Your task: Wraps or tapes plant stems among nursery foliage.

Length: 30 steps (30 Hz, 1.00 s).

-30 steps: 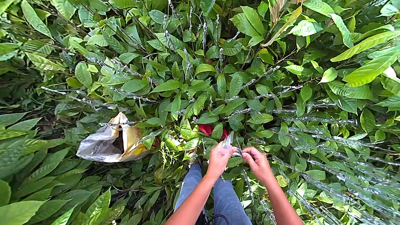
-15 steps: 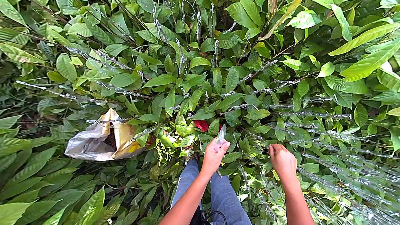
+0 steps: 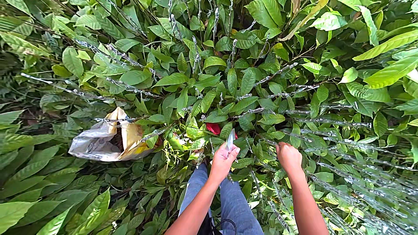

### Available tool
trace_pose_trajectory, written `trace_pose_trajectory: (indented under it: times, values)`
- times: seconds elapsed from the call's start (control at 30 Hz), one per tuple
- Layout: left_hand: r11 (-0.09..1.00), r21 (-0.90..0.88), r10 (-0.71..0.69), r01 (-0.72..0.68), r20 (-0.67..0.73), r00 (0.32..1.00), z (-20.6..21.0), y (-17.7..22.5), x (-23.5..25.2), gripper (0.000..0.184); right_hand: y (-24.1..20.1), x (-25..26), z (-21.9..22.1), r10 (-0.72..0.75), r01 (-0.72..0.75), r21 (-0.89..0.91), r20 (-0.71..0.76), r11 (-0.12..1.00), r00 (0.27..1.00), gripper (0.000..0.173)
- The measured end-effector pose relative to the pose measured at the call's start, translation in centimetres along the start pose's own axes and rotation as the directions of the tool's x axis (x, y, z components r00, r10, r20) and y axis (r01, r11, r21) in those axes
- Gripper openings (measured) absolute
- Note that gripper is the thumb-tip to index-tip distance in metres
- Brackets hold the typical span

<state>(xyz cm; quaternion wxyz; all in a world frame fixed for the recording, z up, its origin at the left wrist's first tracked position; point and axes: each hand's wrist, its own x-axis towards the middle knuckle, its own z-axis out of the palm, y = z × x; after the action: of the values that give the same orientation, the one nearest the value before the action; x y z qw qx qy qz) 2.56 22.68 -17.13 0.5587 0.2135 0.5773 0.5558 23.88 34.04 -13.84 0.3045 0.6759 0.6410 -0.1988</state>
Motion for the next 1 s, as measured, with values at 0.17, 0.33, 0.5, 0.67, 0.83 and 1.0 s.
trace_pose_trajectory:
  times: [0.17, 0.33, 0.5, 0.67, 0.83, 1.0]
  values:
    - [1.000, 0.000, 0.011, -0.011, -0.023, 1.000, -0.7, 0.4, -0.3, 0.007, -2.2, 2.0, -2.0, 0.029, 0.031, -0.231, 0.252, 0.973, 0.967, 0.044]
    - [1.000, -0.022, 0.016, -0.017, -0.028, 0.999, -1.0, 0.7, -0.4, 0.008, -2.6, 6.8, -1.0, 0.023, 0.120, -0.270, 0.472, 0.955, 0.881, 0.042]
    - [1.000, 0.002, 0.025, -0.024, -0.063, 0.998, -2.1, 0.8, -0.6, 0.007, 0.2, 12.5, 2.7, -0.054, 0.023, 0.055, 0.671, 0.998, 0.739, 0.041]
    - [1.000, -0.007, 0.022, -0.023, -0.104, 0.994, -2.8, 0.5, -0.4, 0.006, 1.2, 13.7, 4.5, -0.089, -0.099, 0.264, 0.619, 0.959, 0.780, 0.033]
    - [0.999, -0.018, 0.025, -0.027, -0.110, 0.994, -2.5, 0.5, -0.2, 0.007, 1.6, 13.7, 6.5, -0.184, -0.105, 0.515, 0.480, 0.851, 0.858, 0.030]
    - [0.999, -0.010, 0.040, -0.041, -0.094, 0.995, -2.4, 0.2, 0.1, 0.006, 3.6, 13.6, 7.6, -0.094, -0.317, 0.735, 0.458, 0.599, 0.884, 0.054]
